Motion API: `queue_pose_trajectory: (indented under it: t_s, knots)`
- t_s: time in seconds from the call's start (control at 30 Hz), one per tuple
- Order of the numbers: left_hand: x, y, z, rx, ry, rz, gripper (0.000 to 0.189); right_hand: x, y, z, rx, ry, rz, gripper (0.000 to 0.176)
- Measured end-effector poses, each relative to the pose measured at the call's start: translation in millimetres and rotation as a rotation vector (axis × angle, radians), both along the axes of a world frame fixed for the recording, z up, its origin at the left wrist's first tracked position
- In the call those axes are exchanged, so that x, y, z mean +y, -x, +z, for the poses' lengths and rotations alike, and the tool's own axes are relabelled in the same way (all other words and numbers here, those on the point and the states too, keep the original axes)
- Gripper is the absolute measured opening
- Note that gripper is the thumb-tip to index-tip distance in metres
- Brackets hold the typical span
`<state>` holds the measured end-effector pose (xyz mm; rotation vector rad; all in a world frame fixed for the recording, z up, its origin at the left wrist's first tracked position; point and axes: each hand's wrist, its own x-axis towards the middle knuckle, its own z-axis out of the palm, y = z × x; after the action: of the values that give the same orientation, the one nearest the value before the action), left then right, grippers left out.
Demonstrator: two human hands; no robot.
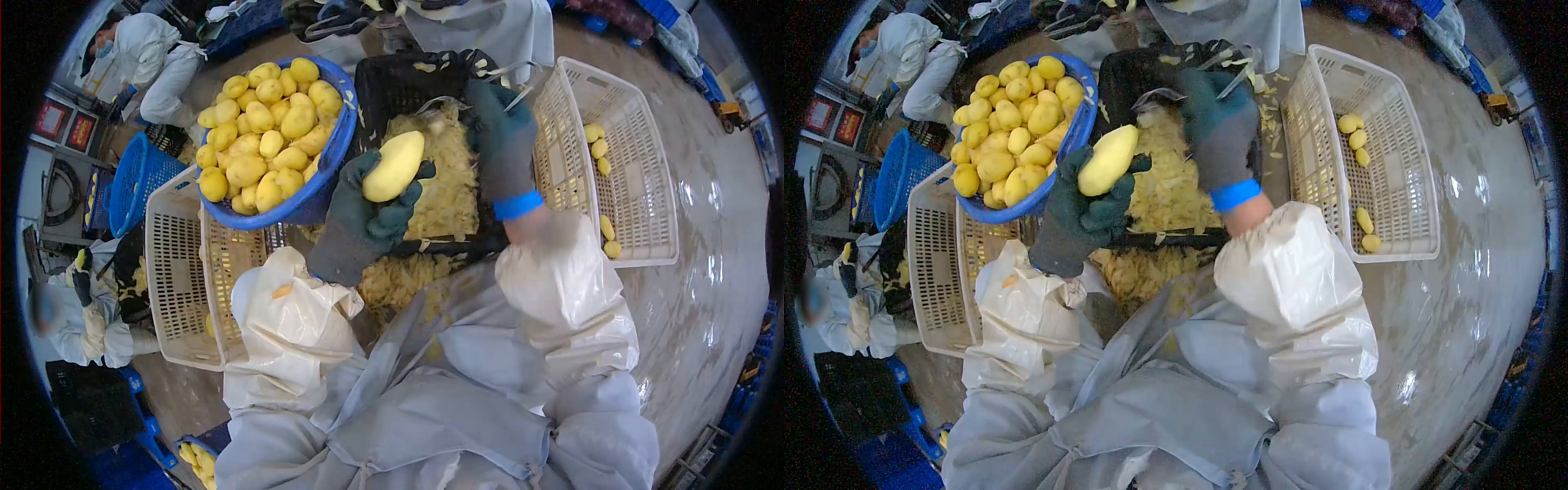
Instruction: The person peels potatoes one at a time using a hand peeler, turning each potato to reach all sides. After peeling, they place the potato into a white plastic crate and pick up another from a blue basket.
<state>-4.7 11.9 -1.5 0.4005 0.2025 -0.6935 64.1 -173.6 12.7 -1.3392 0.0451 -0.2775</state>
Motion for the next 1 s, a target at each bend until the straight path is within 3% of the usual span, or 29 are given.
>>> queue_pose_trajectory:
  t_s: [0.03, 0.07, 0.13, 0.2, 0.27, 0.33, 0.4, 0.43, 0.53, 0.6, 0.67, 0.7, 0.73, 0.8, 0.87, 0.93, 1.0]
  knots:
    - [-2, 2, 3, -0.100, -0.182, 0.052, 0.050, -12, -27, -27, -0.071, -0.038, -0.143, 0.020]
    - [-2, 0, 5, -0.201, -0.368, 0.100, 0.050, -13, -21, -15, -0.077, -0.044, -0.152, 0.020]
    - [0, -2, -2, -0.308, -0.368, -0.015, 0.049, -12, 8, 25, 0.086, -0.072, 0.078, 0.019]
    - [-16, 7, 0, -0.571, -0.824, 0.260, 0.048, -8, 14, 21, 0.175, -0.149, 0.130, 0.020]
    - [-15, 9, 9, -0.543, -0.846, 0.238, 0.052, -12, -11, -12, 0.037, -0.101, 0.009, 0.021]
    - [-15, 10, 18, -0.717, -0.990, 0.273, 0.052, -19, -21, -15, -0.013, -0.062, -0.109, 0.020]
    - [-15, 5, 15, -0.779, -0.999, 0.314, 0.053, -17, 4, 19, 0.166, -0.206, 0.150, 0.019]
    - [-16, 6, 12, -0.826, -1.011, 0.346, 0.054, -11, 15, 29, 0.248, -0.158, 0.204, 0.017]
    - [-11, 6, 11, -0.701, -0.959, 0.245, 0.053, -14, -10, -17, 0.070, -0.074, 0.017, 0.015]
    - [-8, 6, 6, -0.743, -1.024, 0.243, 0.054, -15, -16, -8, 0.106, -0.135, -0.088, 0.018]
    - [-11, 6, -1, -0.639, -0.919, 0.301, 0.054, -21, -8, 6, 0.225, -0.317, 0.236, 0.018]
    - [-8, 6, 8, -0.634, -0.882, 0.225, 0.054, -17, 6, 18, 0.223, -0.144, 0.252, 0.017]
    - [-8, 6, 9, -0.641, -0.876, 0.198, 0.054, -15, 1, 5, 0.226, -0.150, 0.225, 0.017]
    - [-13, 8, 11, -0.724, -1.020, 0.286, 0.053, -17, -15, -27, -0.025, 0.190, -0.094, 0.021]
    - [-9, 2, -10, -0.622, -0.954, 0.317, 0.049, -15, -12, -8, -0.053, -0.120, -0.029, 0.021]
    - [-10, -2, -12, -0.314, -0.759, 0.188, 0.035, -10, -9, 3, -0.089, -0.047, -0.069, 0.021]
    - [6, -10, -71, 0.159, -0.512, 0.143, 0.033, -2, -3, 7, -0.062, -0.092, -0.077, 0.028]
